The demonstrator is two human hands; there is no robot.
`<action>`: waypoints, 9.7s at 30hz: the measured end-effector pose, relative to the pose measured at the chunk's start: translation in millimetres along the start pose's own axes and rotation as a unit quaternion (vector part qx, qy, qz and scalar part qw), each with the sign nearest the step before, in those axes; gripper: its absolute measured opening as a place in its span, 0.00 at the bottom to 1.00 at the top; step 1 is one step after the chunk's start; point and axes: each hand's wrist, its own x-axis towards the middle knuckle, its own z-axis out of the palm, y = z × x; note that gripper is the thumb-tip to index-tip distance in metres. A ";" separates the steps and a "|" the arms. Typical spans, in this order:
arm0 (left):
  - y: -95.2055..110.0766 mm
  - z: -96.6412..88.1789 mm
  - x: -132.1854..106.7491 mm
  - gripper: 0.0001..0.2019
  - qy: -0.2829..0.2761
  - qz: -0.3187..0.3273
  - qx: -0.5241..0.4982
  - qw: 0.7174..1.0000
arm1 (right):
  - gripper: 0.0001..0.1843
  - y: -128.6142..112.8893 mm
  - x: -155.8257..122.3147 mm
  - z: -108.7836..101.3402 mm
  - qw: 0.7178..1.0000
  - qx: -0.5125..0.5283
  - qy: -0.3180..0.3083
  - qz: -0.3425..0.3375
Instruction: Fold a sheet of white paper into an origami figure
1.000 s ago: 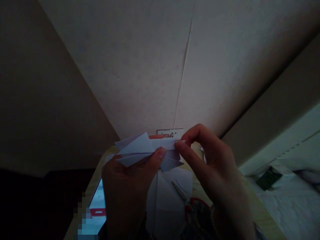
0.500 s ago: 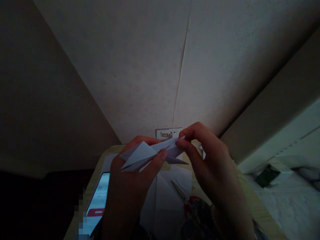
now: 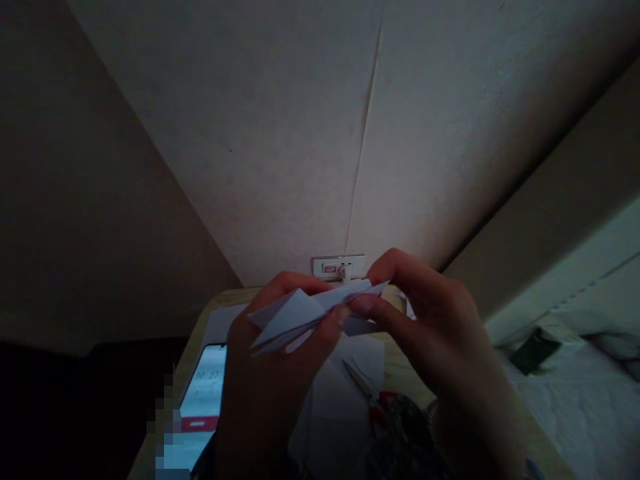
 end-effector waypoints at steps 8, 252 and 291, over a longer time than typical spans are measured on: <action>1.1 -19.4 8.9 0.15 -0.080 -0.041 0.034 0.995 | 0.16 3.1 -0.9 -10.0 0.992 -0.111 -0.011 -0.055; 4.0 -18.9 10.7 0.10 -0.061 -0.101 -0.132 0.984 | 0.06 4.1 -5.1 28.4 0.990 0.125 0.044 0.046; -4.3 -21.6 13.9 0.04 -0.048 -0.083 -0.030 0.995 | 0.12 4.1 -1.2 7.7 0.994 -0.006 -0.092 0.057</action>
